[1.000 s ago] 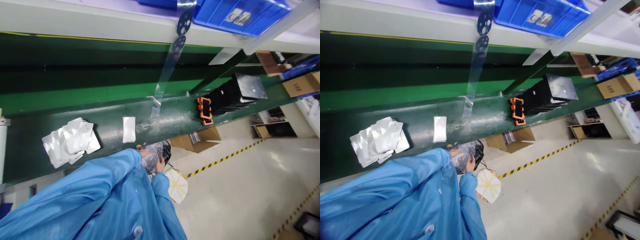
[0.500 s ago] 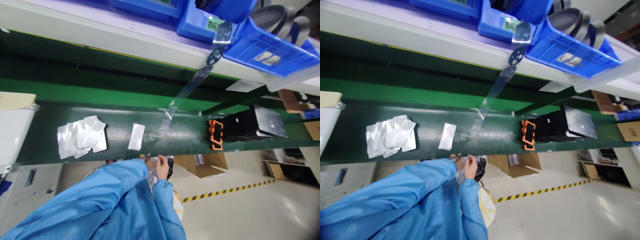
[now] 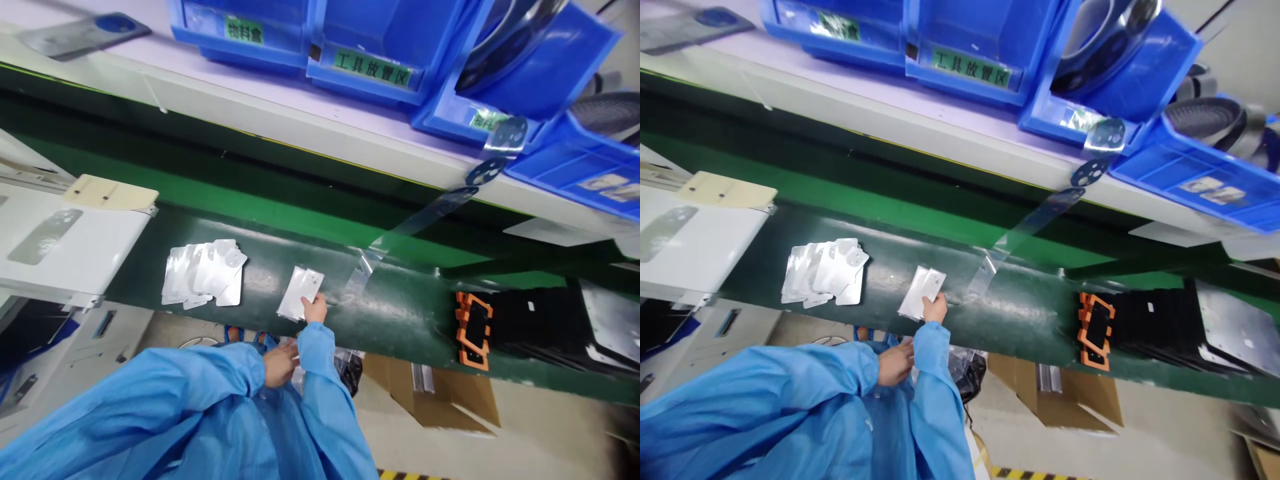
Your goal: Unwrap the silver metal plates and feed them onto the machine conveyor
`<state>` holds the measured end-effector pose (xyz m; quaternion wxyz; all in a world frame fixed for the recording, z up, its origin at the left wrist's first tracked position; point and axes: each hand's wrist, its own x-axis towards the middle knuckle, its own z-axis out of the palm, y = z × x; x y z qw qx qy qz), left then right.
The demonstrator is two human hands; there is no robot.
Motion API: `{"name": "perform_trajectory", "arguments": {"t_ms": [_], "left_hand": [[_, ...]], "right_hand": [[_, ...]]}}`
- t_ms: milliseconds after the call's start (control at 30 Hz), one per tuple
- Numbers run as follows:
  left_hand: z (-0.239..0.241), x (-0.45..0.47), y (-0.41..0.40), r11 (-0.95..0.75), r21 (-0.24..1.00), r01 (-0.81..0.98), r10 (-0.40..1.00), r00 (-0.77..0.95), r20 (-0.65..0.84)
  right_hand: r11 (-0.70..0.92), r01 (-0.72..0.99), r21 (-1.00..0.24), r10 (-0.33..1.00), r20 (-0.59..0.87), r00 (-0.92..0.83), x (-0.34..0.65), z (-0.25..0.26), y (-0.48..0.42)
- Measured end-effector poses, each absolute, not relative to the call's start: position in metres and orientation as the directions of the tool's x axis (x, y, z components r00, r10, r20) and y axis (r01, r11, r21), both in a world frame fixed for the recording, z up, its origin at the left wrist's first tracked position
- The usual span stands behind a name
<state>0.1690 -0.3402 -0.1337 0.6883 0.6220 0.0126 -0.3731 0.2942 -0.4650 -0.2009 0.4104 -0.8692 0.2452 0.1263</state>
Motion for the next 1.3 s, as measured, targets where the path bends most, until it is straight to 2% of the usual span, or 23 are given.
{"name": "perform_trajectory", "arguments": {"t_ms": [100, 233, 400, 533, 800, 1033, 1167, 1300], "left_hand": [[-0.131, 0.174, -0.334, -0.214, 0.917, 0.337, -0.48, 0.781, -0.4], [-0.128, 0.198, -0.349, -0.376, 0.9, 0.221, -0.415, 0.828, -0.377], [-0.137, 0.267, -0.346, -0.547, 0.738, 0.396, 0.028, 0.889, -0.457], [-0.154, 0.309, -0.331, -0.552, 0.643, 0.531, 0.158, 0.824, -0.545], [-0.16, 0.308, -0.288, -0.4, 0.678, 0.617, 0.089, 0.762, -0.641], [-0.133, 0.296, -0.271, -0.064, 0.788, 0.612, 0.05, 0.791, -0.61], [-0.11, 0.267, -0.248, 0.173, 0.799, 0.576, -0.048, 0.815, -0.577], [-0.092, 0.221, -0.195, 0.347, 0.771, 0.534, -0.097, 0.838, -0.537]], "right_hand": [[-0.464, -0.523, -0.716, -0.349, -0.394, 0.85, 0.292, -0.199, -0.483], [-0.33, -0.526, -0.784, -0.455, -0.356, 0.816, 0.287, -0.193, -0.51], [-0.207, -0.484, -0.85, -0.541, -0.313, 0.781, 0.26, -0.168, -0.555], [-0.156, -0.455, -0.877, -0.493, -0.33, 0.805, 0.228, -0.15, -0.568], [-0.036, -0.45, -0.892, -0.408, -0.398, 0.822, 0.213, -0.144, -0.552], [0.029, -0.423, -0.906, -0.269, -0.415, 0.869, 0.253, -0.135, -0.516], [0.12, -0.489, -0.864, -0.054, -0.497, 0.866, 0.26, -0.119, -0.459], [0.086, -0.581, -0.81, 0.343, -0.523, 0.78, 0.248, -0.099, -0.393]]}}
